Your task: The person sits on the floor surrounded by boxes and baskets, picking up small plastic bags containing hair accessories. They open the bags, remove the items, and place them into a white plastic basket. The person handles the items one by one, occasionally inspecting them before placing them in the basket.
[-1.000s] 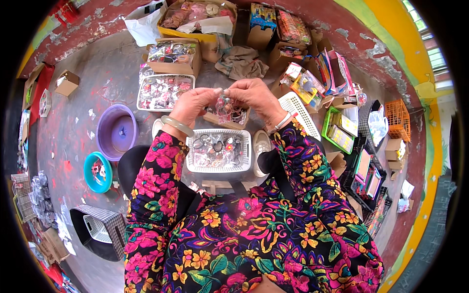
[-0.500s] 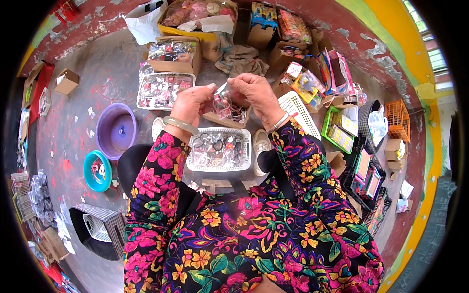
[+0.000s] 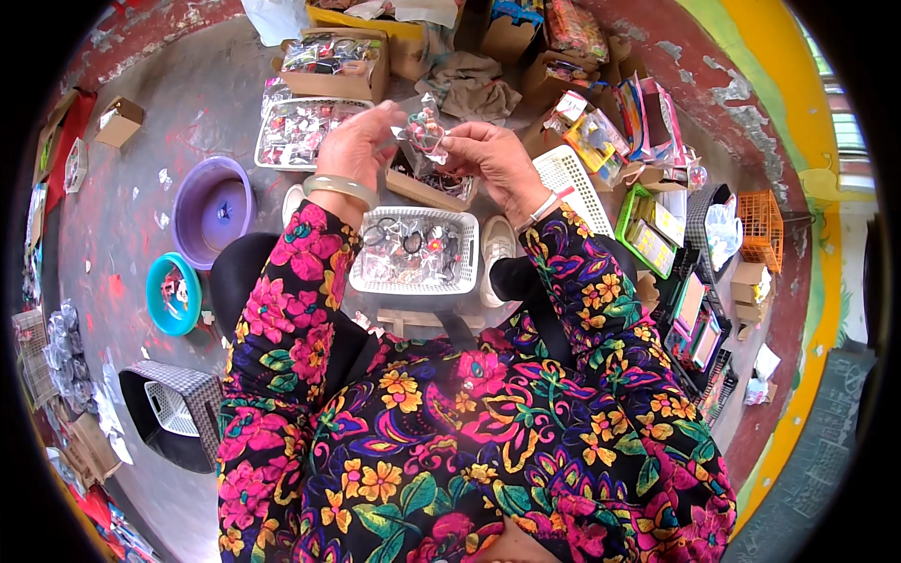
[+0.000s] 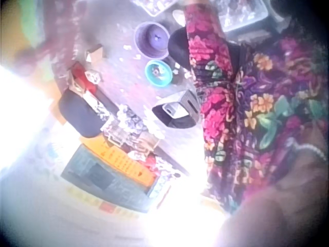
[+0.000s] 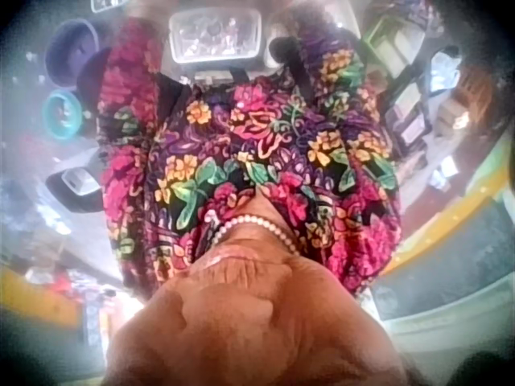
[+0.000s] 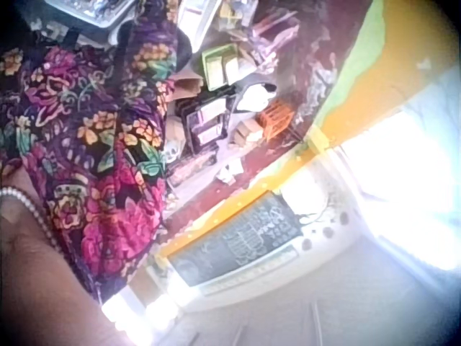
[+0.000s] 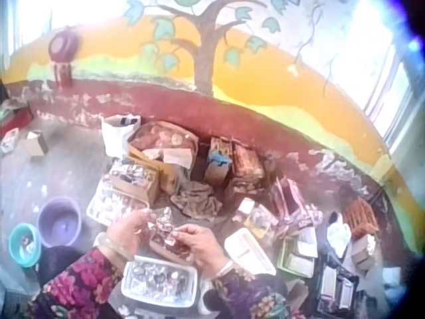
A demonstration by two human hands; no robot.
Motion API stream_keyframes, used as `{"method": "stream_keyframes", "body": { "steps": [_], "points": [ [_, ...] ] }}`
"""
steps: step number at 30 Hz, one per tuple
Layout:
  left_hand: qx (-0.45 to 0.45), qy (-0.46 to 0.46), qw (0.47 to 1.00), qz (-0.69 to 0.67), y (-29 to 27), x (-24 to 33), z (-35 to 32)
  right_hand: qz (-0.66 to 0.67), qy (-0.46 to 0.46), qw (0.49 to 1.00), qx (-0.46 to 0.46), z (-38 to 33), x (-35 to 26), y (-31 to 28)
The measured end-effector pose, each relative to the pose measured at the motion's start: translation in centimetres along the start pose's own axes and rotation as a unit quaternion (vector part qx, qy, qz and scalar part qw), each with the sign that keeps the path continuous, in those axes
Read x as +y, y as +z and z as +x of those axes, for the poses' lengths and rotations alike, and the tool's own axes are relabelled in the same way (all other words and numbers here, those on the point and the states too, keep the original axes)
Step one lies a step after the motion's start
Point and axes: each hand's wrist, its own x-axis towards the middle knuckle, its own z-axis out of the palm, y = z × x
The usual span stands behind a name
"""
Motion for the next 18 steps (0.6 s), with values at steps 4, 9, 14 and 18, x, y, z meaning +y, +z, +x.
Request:
{"method": "stream_keyframes", "body": {
  "steps": [4, 9, 14, 18],
  "points": [
    [0.065, 0.052, 0.996, -0.027, -1.6, 1.0, 1.0, -0.088, 0.024, 0.996, -0.028, 0.1, 2.5, -0.7],
    [0.007, 0.039, 0.999, -0.037, -2.0, 1.7, 0.5, -0.312, 0.09, 0.944, -0.06, 1.0, 12.5, -1.4],
    [-0.014, 0.028, 0.999, -0.01, -2.3, 1.8, -0.1, -0.358, 0.132, 0.919, -0.095, 1.1, 21.6, -1.0],
    [-0.003, 0.024, 1.0, 0.011, -2.5, 2.2, -0.8, -0.448, 0.138, 0.871, -0.149, 0.8, 23.5, 0.0]
  ]
}}
